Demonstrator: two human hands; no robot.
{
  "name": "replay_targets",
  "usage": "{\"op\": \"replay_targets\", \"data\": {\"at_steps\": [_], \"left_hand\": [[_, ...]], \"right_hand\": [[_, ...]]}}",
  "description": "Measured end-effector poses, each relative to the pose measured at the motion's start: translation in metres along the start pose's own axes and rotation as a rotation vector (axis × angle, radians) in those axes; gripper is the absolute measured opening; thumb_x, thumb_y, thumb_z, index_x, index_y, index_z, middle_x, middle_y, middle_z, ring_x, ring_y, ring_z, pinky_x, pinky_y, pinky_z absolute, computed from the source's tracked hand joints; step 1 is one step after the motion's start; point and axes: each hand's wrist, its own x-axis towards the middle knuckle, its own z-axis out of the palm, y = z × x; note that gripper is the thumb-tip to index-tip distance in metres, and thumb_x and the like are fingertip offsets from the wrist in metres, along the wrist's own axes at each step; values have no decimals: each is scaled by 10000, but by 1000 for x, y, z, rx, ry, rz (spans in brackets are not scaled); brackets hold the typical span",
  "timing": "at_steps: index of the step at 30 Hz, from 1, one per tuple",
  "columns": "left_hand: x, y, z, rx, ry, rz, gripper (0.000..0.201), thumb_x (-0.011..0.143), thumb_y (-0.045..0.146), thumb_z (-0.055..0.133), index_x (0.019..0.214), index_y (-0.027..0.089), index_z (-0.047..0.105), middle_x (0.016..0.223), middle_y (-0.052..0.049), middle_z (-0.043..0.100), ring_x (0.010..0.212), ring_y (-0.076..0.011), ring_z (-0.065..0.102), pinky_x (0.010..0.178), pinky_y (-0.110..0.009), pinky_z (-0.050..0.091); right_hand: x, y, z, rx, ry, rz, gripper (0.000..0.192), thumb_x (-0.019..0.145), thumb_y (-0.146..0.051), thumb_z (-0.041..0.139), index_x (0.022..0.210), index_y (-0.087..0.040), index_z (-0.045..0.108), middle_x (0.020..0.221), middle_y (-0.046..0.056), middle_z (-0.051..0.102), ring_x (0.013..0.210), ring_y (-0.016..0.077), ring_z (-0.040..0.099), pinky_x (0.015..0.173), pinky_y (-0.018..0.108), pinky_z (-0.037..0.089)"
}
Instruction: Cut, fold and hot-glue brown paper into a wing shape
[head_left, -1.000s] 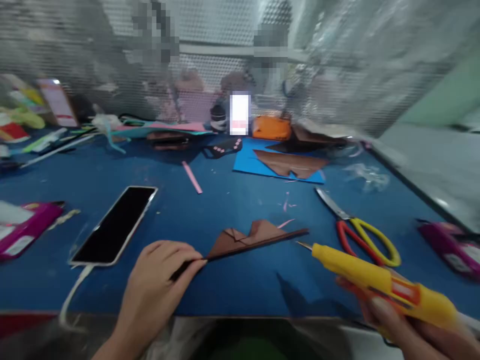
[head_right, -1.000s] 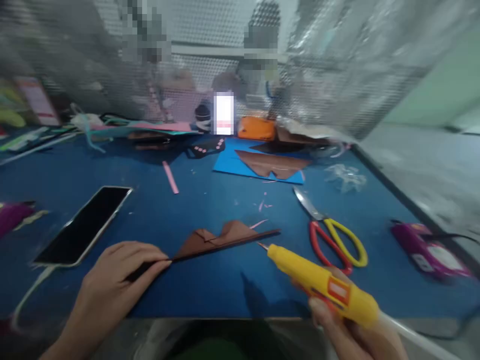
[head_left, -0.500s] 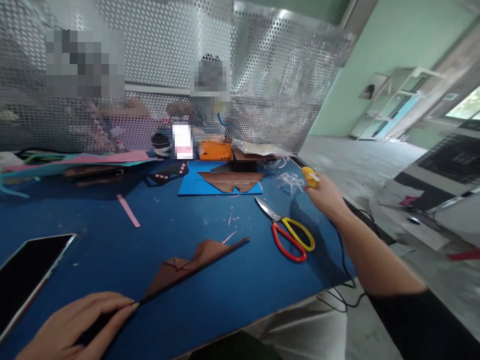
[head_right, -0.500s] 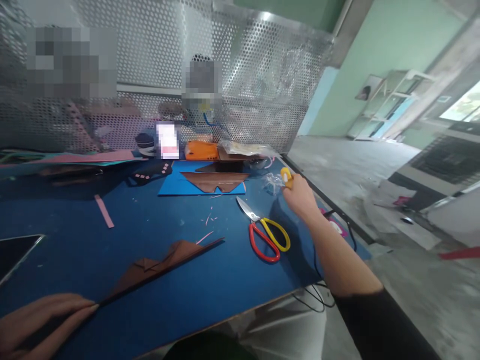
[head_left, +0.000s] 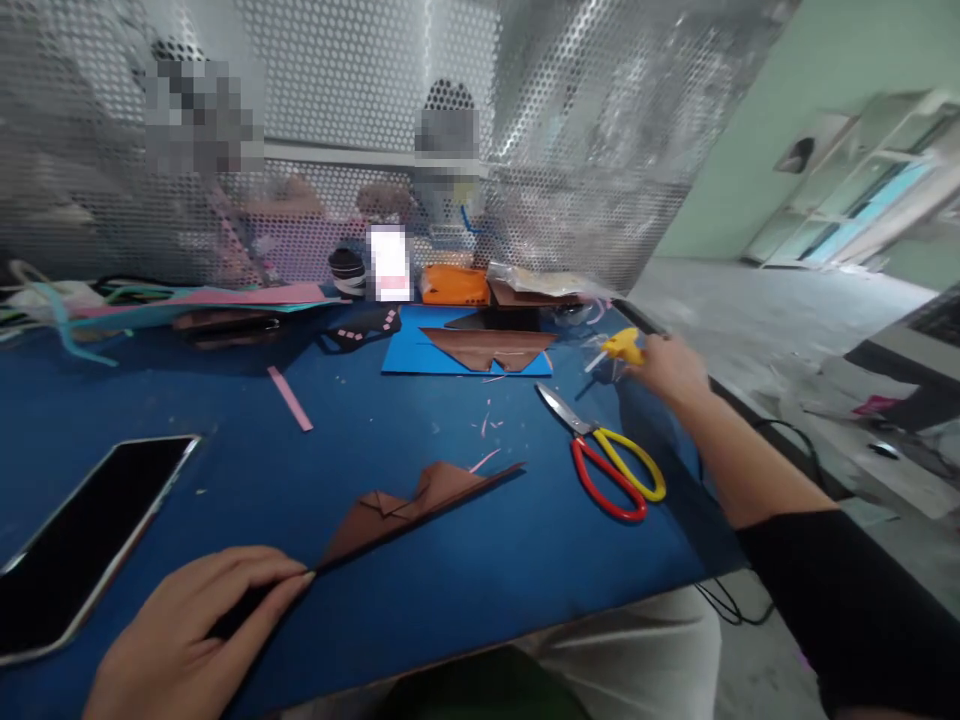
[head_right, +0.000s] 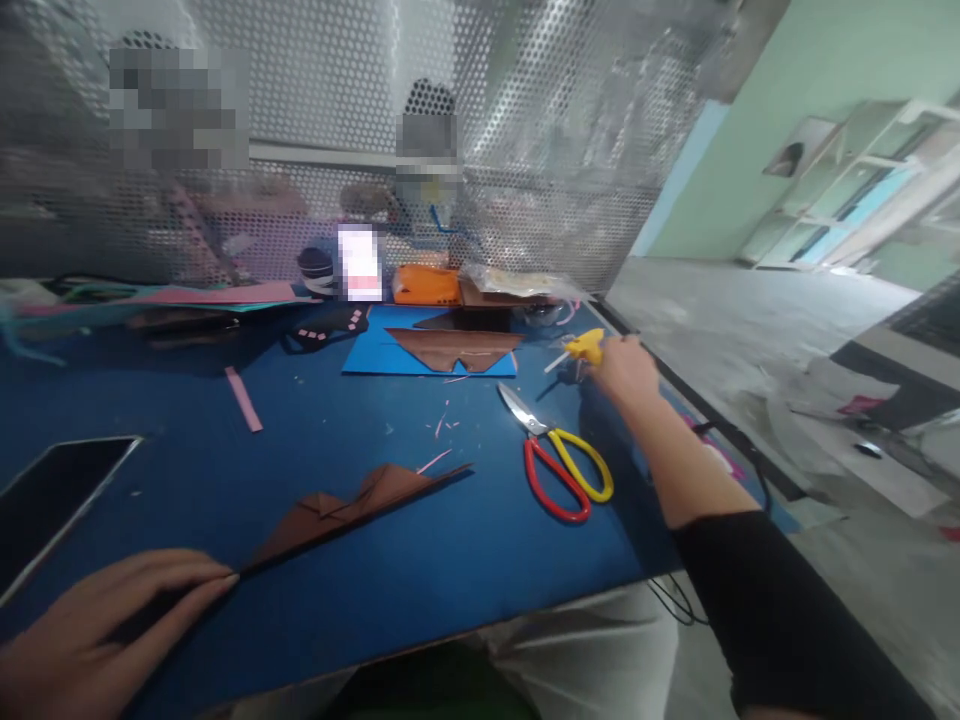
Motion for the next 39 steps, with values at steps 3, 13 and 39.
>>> {"op": "replay_targets", "data": {"at_steps": [3, 13, 39], "left_hand": [[2, 14, -8, -31, 8, 40, 415, 846, 669, 538, 749, 321, 743, 822, 16, 752, 812, -215, 697, 807, -346, 535], [5, 22, -14, -47, -151, -13, 287, 894, 534, 577, 794, 307, 720, 864, 35, 751, 815, -190, 695, 1049, -461, 413], [9, 29, -13, 5, -164, -81, 287, 893, 520, 527, 786, 306, 686, 929, -7, 697, 877, -230, 640, 718, -343, 519]], "right_hand": [[-35, -12, -16, 93, 125, -73, 409, 817, -296, 734, 1163, -99, 641, 1244, 236, 580, 1113, 388, 601, 924, 555, 480], [-164, -110, 20, 821, -281, -662, 92, 862, -335, 647, 841, -256, 690, 909, 40, 678, 878, 226, 655, 808, 396, 515], [-161, -115, 27, 793, -404, -595, 181, 903, -311, 591, 739, -242, 626, 858, 31, 636, 835, 211, 613, 773, 391, 457]]}}
